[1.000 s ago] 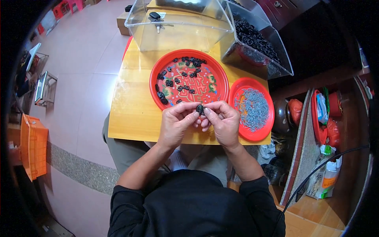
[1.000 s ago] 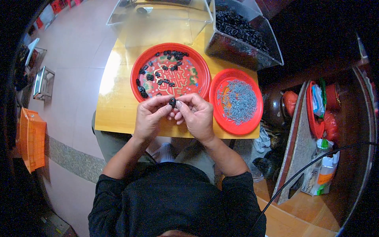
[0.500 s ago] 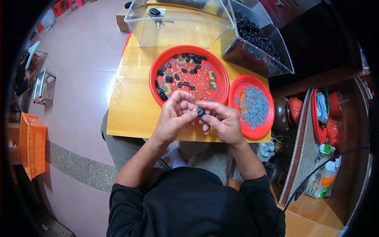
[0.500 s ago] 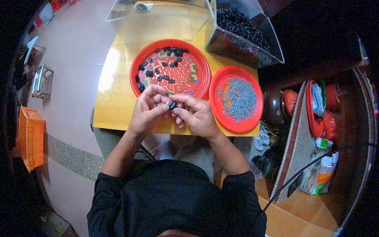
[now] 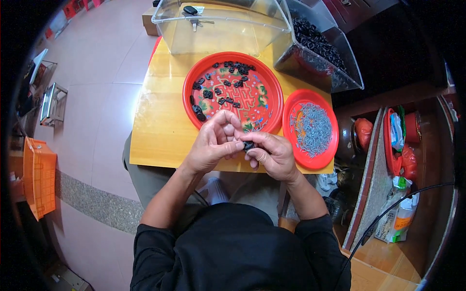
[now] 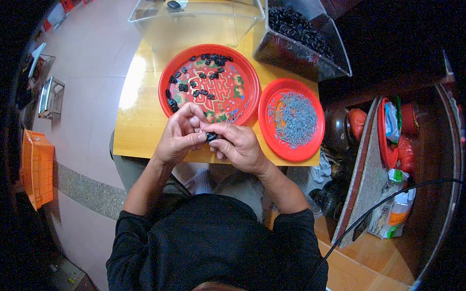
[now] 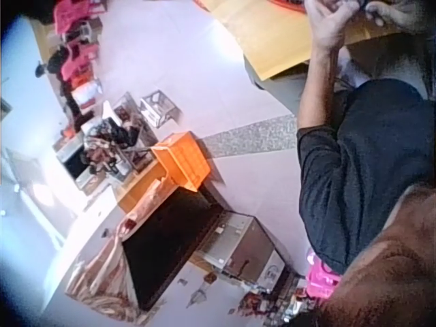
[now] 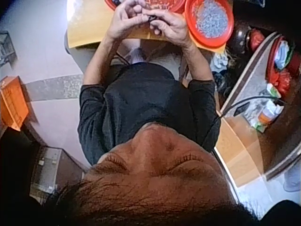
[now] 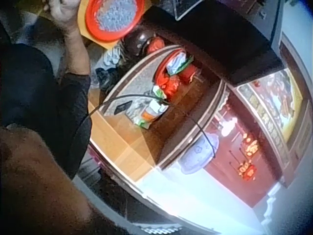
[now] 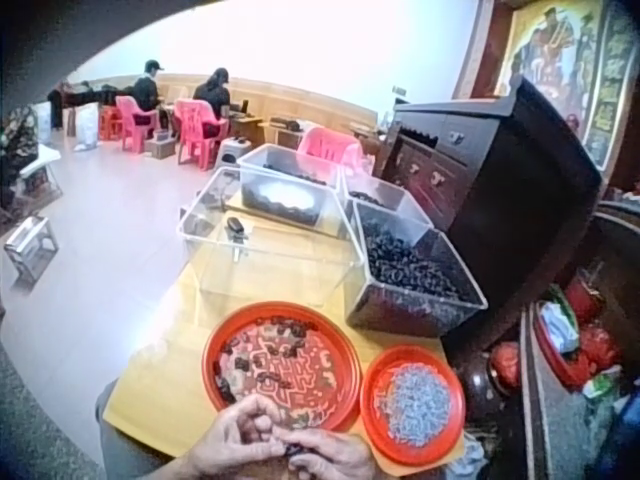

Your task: The person assembles small fasteners by inserting metal pins into black plastic components by hand.

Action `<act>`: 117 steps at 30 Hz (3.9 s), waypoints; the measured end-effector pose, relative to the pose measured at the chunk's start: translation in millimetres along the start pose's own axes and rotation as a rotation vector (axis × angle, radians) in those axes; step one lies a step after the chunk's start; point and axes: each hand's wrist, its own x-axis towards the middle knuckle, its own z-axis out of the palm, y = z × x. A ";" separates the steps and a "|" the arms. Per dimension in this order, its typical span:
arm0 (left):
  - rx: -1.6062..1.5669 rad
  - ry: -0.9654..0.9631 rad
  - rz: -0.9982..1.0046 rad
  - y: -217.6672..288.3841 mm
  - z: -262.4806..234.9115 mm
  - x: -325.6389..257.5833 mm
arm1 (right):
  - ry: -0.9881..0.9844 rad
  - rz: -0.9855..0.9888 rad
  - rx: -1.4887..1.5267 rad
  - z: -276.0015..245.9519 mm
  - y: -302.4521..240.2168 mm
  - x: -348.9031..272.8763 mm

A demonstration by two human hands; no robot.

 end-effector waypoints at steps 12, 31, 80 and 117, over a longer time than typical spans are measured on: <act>0.005 0.016 -0.006 -3.3 3.2 0.2 | 0.139 -0.112 -0.113 9.4 7.8 -6.0; 0.349 0.214 0.080 7.1 -8.8 -12.0 | 0.485 0.077 -0.072 -72.3 -15.4 40.2; 1.896 -0.071 0.364 -16.1 -6.7 61.0 | 0.391 0.103 -0.142 -49.4 42.9 50.6; 0.360 0.150 0.088 -8.6 8.1 24.2 | 0.426 0.021 0.108 -1.2 1.8 16.7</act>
